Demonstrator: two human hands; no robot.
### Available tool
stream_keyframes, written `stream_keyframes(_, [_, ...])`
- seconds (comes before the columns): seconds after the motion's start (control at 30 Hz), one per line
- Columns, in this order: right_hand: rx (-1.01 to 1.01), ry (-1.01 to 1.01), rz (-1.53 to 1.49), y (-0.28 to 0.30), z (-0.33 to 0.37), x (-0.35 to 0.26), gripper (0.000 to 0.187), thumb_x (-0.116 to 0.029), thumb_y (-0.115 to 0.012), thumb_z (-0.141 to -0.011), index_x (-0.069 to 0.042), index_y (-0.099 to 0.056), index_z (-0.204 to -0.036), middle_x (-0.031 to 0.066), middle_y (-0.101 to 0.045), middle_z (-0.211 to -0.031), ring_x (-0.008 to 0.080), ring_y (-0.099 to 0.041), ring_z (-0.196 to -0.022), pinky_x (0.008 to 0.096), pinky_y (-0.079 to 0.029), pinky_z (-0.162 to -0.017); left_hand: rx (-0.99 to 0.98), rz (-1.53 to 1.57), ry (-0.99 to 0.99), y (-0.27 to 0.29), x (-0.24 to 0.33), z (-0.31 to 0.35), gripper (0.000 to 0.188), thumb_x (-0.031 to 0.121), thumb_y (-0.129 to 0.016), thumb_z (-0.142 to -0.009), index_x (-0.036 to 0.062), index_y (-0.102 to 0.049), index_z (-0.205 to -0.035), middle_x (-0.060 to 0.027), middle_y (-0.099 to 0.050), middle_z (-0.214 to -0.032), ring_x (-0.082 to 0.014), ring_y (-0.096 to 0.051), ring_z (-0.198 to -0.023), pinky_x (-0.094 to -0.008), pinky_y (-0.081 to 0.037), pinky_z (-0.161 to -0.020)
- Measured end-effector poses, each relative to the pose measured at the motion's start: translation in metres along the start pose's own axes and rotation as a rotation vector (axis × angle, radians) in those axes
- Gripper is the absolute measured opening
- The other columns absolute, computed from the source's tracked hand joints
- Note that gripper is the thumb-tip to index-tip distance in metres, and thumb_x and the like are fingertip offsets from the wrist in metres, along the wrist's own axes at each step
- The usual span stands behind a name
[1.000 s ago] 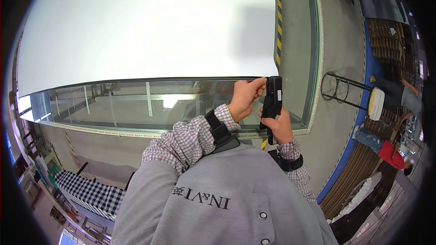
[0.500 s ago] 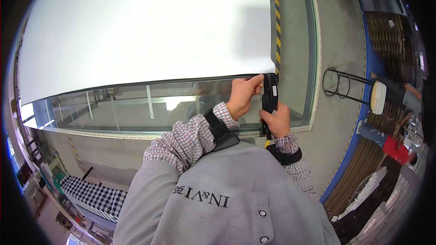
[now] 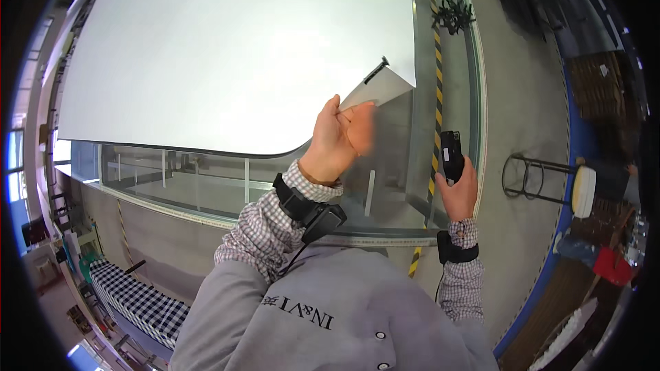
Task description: The person secures a large white panel onto a metal frame using a handheld stapler. They load staples into the tool and apply them along the edges of the panel to attach it to the frame. The person also uses a measuring tape to check the dimensions of the panel during the process.
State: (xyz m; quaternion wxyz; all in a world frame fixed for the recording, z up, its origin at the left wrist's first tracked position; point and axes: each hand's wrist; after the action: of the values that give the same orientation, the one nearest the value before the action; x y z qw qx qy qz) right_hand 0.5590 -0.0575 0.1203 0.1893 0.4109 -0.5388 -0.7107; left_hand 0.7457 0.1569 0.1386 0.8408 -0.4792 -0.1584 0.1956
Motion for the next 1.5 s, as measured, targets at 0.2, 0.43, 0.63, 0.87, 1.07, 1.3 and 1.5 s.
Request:
stream_keyframes(0.2, [0.122,0.153,0.273,-0.024,-0.038,0.009,0.077,-0.030,-0.074,-0.067,-0.006,-0.034,-0.129,0.0160,-0.045,-0.107,0.0310,-0.043,-0.101,0.0432,-0.033,-0.090,0.028,0.181,0.029,-0.003,0.027,0.002,0.062,0.046,-0.014,-0.093,-0.0026,-0.049,-0.109,-0.0081,-0.050,-0.075,-0.0175,-0.042,-0.065,-0.0278,-0.035,-0.055])
stream_keyframes(0.43, [0.213,0.220,0.312,-0.027,-0.072,0.008,0.073,-0.030,-0.073,-0.069,-0.006,-0.035,-0.127,0.0156,-0.045,-0.106,0.0305,-0.043,-0.101,0.0429,-0.034,-0.088,-0.026,0.091,0.010,0.006,0.019,0.001,0.059,0.044,-0.018,-0.093,-0.0026,-0.052,-0.104,-0.0074,-0.053,-0.075,-0.0175,-0.047,-0.066,-0.0269,-0.039,-0.055])
stream_keyframes(0.63, [0.181,0.394,0.152,-0.008,-0.140,0.000,0.062,-0.035,-0.072,-0.064,-0.009,-0.047,-0.115,0.0135,-0.042,-0.112,0.0302,-0.041,-0.104,0.0472,-0.030,-0.090,0.090,-0.114,0.204,0.034,-0.068,-0.006,0.035,0.028,-0.036,-0.093,-0.0007,-0.057,-0.093,-0.0078,-0.060,-0.077,-0.0169,-0.056,-0.069,-0.0270,-0.047,-0.061])
stream_keyframes(0.87, [0.069,0.539,-0.159,0.012,-0.072,0.011,0.033,-0.022,-0.065,-0.074,-0.003,-0.056,-0.100,0.0120,-0.047,-0.103,0.0296,-0.048,-0.096,0.0404,-0.038,-0.084,-0.011,-0.212,0.194,0.092,-0.088,-0.015,0.035,0.028,-0.039,-0.093,-0.0029,-0.054,-0.086,-0.0092,-0.059,-0.079,-0.0174,-0.054,-0.066,-0.0300,-0.045,-0.061])
stream_keyframes(1.07, [0.055,0.201,-0.375,-0.001,0.031,0.068,0.028,-0.021,-0.061,-0.078,-0.003,-0.058,-0.099,0.0136,-0.052,-0.104,0.0291,-0.054,-0.091,0.0382,-0.045,-0.076,-0.024,-0.417,0.327,0.111,-0.076,-0.012,0.043,0.039,-0.037,-0.093,0.0010,-0.057,-0.094,-0.0058,-0.062,-0.078,-0.0152,-0.056,-0.063,-0.0260,-0.045,-0.059])
stream_keyframes(1.3, [0.213,-0.423,-0.324,0.004,0.200,0.126,0.024,-0.023,-0.058,-0.079,-0.004,-0.059,-0.093,0.0136,-0.059,-0.087,0.0314,-0.058,-0.082,0.0411,-0.047,-0.071,-0.031,-1.127,0.321,0.080,-0.117,0.005,0.029,0.028,-0.041,-0.093,0.0026,-0.055,-0.098,-0.0042,-0.059,-0.076,-0.0115,-0.053,-0.063,-0.0231,-0.042,-0.058])
stream_keyframes(1.5, [0.451,-0.674,-0.212,-0.035,0.351,0.131,0.023,-0.024,-0.060,-0.076,-0.005,-0.060,-0.090,0.0130,-0.060,-0.085,0.0323,-0.058,-0.079,0.0409,-0.047,-0.069,-0.230,-1.378,0.344,0.099,-0.169,0.028,0.021,0.021,-0.048,-0.088,0.0028,-0.058,-0.092,-0.0015,-0.054,-0.072,-0.0090,-0.052,-0.064,-0.0225,-0.042,-0.057])
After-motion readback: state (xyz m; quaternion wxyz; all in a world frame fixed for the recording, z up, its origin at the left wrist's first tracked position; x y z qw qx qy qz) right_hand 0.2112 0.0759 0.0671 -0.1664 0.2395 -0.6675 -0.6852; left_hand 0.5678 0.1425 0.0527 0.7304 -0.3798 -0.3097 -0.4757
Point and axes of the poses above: each hand's wrist, its own z-axis away from the middle knuckle, its own y-axis out of the back of the hand, x = y × z
